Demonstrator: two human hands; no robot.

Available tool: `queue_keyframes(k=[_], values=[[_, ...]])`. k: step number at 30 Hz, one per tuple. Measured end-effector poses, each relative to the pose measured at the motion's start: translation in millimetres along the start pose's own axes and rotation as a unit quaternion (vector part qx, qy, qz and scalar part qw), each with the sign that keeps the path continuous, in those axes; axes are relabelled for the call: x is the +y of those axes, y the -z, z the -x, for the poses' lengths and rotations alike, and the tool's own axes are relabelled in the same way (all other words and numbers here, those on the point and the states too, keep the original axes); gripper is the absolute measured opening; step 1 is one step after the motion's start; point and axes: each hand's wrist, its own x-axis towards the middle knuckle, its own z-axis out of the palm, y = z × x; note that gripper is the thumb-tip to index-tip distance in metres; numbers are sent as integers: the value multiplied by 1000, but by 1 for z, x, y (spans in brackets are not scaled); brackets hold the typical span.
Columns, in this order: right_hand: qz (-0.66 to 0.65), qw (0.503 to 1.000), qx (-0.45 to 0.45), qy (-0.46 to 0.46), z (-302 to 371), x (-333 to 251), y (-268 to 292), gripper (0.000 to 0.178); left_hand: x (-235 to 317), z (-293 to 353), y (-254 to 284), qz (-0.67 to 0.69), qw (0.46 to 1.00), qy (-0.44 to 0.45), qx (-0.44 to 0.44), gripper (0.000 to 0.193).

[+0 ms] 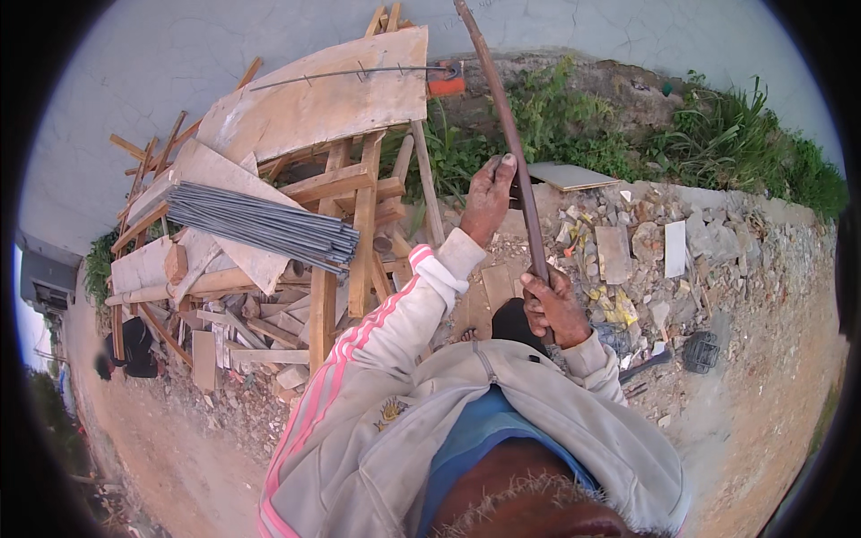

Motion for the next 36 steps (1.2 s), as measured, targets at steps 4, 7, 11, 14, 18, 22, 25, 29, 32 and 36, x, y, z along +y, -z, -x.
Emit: queue_keyframes(k=[4,7,11,14,18,22,25,29,32,36], values=[[46,991,16,125,-11,10,63,25,20,-65,38,-79,995,-66,14,37],[96,974,73,190,-44,21,107,27,29,-141,96,-291,940,-156,85,37],[194,942,135,239,-108,0,153,32,38,-242,134,-620,766,-141,96,47],[231,926,152,256,-161,-29,161,34,16,-310,163,-765,629,-137,-3,65],[261,936,116,206,-223,-9,213,34,4,-365,134,-843,528,5,-108,75],[309,934,76,163,-269,-35,255,38,-17,-398,149,-827,557,47,-58,75],[321,930,62,166,-311,-46,282,39,-8,-397,137,-809,580,71,-66,72],[303,934,30,185,-355,-105,285,36,-1,-400,134,-814,570,60,-94,67],[316,929,12,190,-383,-137,287,34,15,-407,117,-850,500,93,-137,60],[305,932,29,191,-396,-167,282,34,11,-393,103,-892,419,22,-167,33]])
